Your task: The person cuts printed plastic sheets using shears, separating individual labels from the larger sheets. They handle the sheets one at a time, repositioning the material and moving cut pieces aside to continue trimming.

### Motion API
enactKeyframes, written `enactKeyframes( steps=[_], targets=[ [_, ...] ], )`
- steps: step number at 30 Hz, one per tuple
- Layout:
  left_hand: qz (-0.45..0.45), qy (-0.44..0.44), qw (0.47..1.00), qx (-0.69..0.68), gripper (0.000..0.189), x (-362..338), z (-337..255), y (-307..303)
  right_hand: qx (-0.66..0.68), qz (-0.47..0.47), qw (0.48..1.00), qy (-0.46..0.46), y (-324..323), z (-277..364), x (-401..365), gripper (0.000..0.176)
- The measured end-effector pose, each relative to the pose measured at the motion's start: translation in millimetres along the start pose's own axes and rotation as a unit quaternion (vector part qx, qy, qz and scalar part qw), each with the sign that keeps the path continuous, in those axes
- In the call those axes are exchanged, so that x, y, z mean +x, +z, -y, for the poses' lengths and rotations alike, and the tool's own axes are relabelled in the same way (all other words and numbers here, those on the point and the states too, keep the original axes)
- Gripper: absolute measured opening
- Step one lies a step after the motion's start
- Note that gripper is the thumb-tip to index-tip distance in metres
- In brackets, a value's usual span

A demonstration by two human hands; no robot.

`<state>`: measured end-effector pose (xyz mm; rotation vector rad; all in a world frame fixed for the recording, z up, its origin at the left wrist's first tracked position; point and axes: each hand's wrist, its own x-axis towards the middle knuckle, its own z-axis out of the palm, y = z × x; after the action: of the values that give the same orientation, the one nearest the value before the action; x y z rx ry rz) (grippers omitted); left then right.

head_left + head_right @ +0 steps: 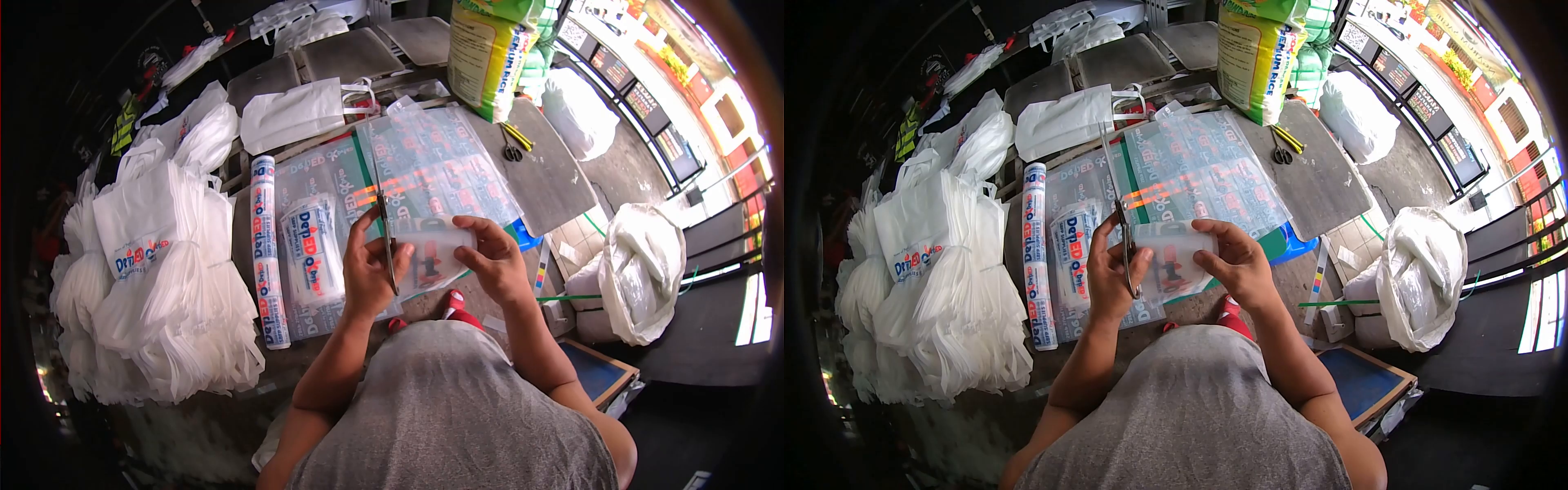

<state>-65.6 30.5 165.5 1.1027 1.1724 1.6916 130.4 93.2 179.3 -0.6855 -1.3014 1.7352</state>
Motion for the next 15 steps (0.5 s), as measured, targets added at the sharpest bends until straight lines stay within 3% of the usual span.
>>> enactKeyframes(
  steps=[2,4,6,8,10,11,13,15],
  targets=[
    [0.005,-0.008,1.000,0.005,0.068,-4,-1,-6,-0.010,-0.006,1.000,-0.009,-1,1,0,0.037],
    [0.037,-0.116,0.992,-0.009,0.071,-12,-7,-16,-0.104,-0.004,0.994,-0.011,-16,9,3,0.035],
    [0.078,-0.144,0.987,-0.009,0.074,-25,-4,-34,-0.133,0.002,0.991,0.000,-37,28,9,0.033],
    [0.193,-0.113,0.970,-0.093,0.081,-43,27,-60,-0.160,0.002,0.987,0.006,-55,49,16,0.033],
    [0.273,-0.166,0.940,-0.118,0.087,-61,23,-65,-0.145,0.016,0.989,-0.013,-72,63,21,0.038],
    [0.271,-0.246,0.922,-0.130,0.086,-69,14,-67,-0.193,0.020,0.981,-0.008,-74,74,22,0.040],
    [0.305,-0.255,0.911,-0.107,0.079,-76,6,-61,-0.242,0.017,0.970,-0.001,-75,100,24,0.042],
    [0.346,-0.259,0.898,-0.083,0.082,-76,2,-54,-0.330,0.075,0.941,0.024,-78,117,28,0.046]
  ],
)
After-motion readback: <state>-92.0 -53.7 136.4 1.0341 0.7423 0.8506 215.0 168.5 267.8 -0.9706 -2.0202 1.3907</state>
